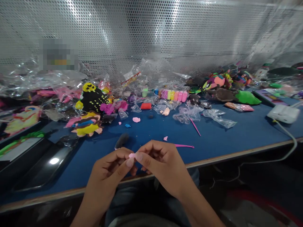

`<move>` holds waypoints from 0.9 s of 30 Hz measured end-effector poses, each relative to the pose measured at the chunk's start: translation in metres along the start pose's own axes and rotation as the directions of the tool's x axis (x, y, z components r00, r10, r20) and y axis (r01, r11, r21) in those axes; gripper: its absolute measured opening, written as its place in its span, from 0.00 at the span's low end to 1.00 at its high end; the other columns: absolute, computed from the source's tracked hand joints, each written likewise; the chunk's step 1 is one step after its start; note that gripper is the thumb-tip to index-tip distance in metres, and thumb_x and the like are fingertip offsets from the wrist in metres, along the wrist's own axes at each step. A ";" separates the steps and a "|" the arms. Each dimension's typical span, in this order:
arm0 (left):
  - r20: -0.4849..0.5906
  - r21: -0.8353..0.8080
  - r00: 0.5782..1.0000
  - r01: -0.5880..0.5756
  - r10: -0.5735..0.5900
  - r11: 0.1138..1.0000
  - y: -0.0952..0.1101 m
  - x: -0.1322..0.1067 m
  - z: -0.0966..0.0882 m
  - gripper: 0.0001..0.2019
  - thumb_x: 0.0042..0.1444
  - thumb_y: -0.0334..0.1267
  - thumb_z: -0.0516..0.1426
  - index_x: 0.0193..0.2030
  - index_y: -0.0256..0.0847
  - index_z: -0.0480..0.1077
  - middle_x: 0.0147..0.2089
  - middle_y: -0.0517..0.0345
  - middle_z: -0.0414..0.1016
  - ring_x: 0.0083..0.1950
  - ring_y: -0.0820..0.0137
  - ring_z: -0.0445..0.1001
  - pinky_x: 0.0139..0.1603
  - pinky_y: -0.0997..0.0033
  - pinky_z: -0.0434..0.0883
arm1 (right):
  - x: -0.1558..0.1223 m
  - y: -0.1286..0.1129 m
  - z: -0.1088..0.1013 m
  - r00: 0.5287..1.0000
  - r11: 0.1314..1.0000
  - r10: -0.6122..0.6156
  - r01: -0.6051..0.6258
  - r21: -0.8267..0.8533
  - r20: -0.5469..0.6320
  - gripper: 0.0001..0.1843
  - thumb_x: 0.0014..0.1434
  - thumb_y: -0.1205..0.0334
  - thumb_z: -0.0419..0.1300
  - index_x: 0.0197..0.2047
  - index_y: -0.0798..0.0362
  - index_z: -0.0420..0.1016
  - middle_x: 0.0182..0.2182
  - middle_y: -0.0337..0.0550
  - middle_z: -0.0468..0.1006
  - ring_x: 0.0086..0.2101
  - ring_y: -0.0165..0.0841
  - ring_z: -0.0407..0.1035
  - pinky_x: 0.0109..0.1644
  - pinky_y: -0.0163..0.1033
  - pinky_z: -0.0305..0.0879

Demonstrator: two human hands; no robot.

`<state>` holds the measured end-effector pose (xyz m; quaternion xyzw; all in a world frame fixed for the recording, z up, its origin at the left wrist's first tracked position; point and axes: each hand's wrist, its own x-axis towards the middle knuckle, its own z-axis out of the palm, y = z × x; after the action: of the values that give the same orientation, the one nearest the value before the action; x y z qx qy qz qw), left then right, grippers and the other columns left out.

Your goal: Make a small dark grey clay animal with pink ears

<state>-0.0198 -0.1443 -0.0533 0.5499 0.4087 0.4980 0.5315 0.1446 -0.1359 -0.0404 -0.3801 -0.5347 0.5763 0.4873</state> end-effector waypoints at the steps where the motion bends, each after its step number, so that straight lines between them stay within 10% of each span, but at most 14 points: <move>1: -0.004 0.008 1.000 -0.002 0.002 1.000 -0.001 0.000 -0.001 0.09 0.57 0.42 0.62 0.31 0.39 0.75 0.29 0.59 0.73 0.29 0.75 0.70 0.31 0.78 0.69 | 0.000 -0.001 0.001 1.000 1.000 -0.015 0.015 -0.021 -0.009 0.12 0.54 0.53 0.69 0.31 0.54 0.79 0.22 0.36 0.75 0.23 0.25 0.68 0.27 0.30 0.66; 9: -0.274 0.215 0.922 -0.220 0.275 0.952 0.000 -0.006 0.010 0.10 0.50 0.34 0.67 0.40 0.44 0.77 0.35 0.58 0.79 0.35 0.70 0.77 0.38 0.74 0.74 | -0.002 -0.002 0.003 0.997 0.988 -0.055 0.048 -0.145 -0.045 0.14 0.58 0.52 0.65 0.30 0.54 0.77 0.22 0.36 0.70 0.23 0.24 0.61 0.25 0.30 0.60; 17: -0.081 0.503 0.787 -0.498 0.612 0.706 -0.006 -0.002 0.000 0.09 0.53 0.26 0.63 0.37 0.45 0.77 0.36 0.60 0.80 0.36 0.72 0.78 0.37 0.76 0.74 | -0.002 -0.001 0.003 1.000 0.995 0.007 -0.009 -0.095 -0.023 0.11 0.54 0.55 0.69 0.31 0.54 0.77 0.22 0.35 0.69 0.24 0.25 0.61 0.27 0.30 0.59; 27: -0.038 0.476 0.852 -0.444 0.522 0.759 -0.005 -0.003 -0.002 0.07 0.58 0.30 0.60 0.41 0.45 0.76 0.38 0.61 0.80 0.38 0.73 0.78 0.39 0.77 0.74 | -0.003 -0.003 0.001 1.000 0.981 -0.008 0.004 -0.192 -0.019 0.14 0.58 0.50 0.65 0.30 0.53 0.75 0.22 0.35 0.68 0.23 0.25 0.61 0.26 0.31 0.58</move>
<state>-0.0218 -0.1460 -0.0584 0.7005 0.3996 0.5544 0.2056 0.1452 -0.1395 -0.0374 -0.4293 -0.5840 0.5170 0.4553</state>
